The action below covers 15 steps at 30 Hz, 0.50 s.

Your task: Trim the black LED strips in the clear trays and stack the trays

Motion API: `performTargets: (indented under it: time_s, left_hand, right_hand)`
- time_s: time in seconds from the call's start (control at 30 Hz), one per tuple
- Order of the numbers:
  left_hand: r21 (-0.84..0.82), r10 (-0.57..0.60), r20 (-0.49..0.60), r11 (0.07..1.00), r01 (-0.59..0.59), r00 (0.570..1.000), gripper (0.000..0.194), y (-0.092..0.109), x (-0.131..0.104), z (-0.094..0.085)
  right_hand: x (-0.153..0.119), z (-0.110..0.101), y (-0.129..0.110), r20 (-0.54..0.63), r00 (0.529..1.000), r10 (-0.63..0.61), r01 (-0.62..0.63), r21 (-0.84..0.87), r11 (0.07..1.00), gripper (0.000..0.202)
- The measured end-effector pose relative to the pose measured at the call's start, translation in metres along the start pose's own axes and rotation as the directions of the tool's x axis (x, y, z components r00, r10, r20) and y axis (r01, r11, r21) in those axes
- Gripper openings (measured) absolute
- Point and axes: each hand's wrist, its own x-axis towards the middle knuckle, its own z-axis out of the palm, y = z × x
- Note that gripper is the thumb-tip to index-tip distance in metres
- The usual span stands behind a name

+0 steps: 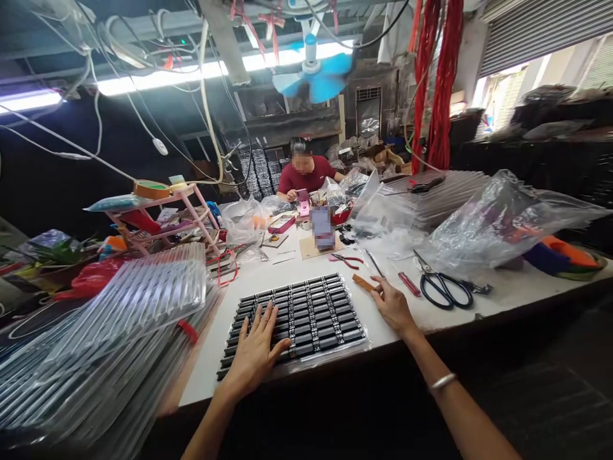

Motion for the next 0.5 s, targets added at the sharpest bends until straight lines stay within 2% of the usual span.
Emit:
performTargets:
  time_s: [0.17,0.3,0.4,0.5]
  left_hand:
    - [0.058,-0.015,0.03,0.998,0.013,0.999,0.074,0.002,0.011,0.014]
    - [0.157,0.035,-0.036,0.987,-0.029,0.999,0.071,-0.01,0.009,0.025]
    - [0.227,0.126,-0.106,0.969,-0.099,0.986,0.078,-0.023,0.008,0.034]
    - [0.25,0.173,-0.11,0.958,-0.141,0.979,0.084,-0.03,0.005,0.047]
  right_hand:
    - [-0.003,0.011,0.008,0.015,0.996,-0.093,0.093,-0.019,0.995,0.038]
    - [-0.004,0.015,0.009,0.031,0.98,-0.197,0.199,-0.089,0.976,0.041]
    - [-0.002,0.013,0.009,0.065,0.943,-0.326,0.332,-0.209,0.92,0.047]
    - [-0.008,0.014,0.022,0.084,0.896,-0.437,0.444,-0.244,0.862,0.044]
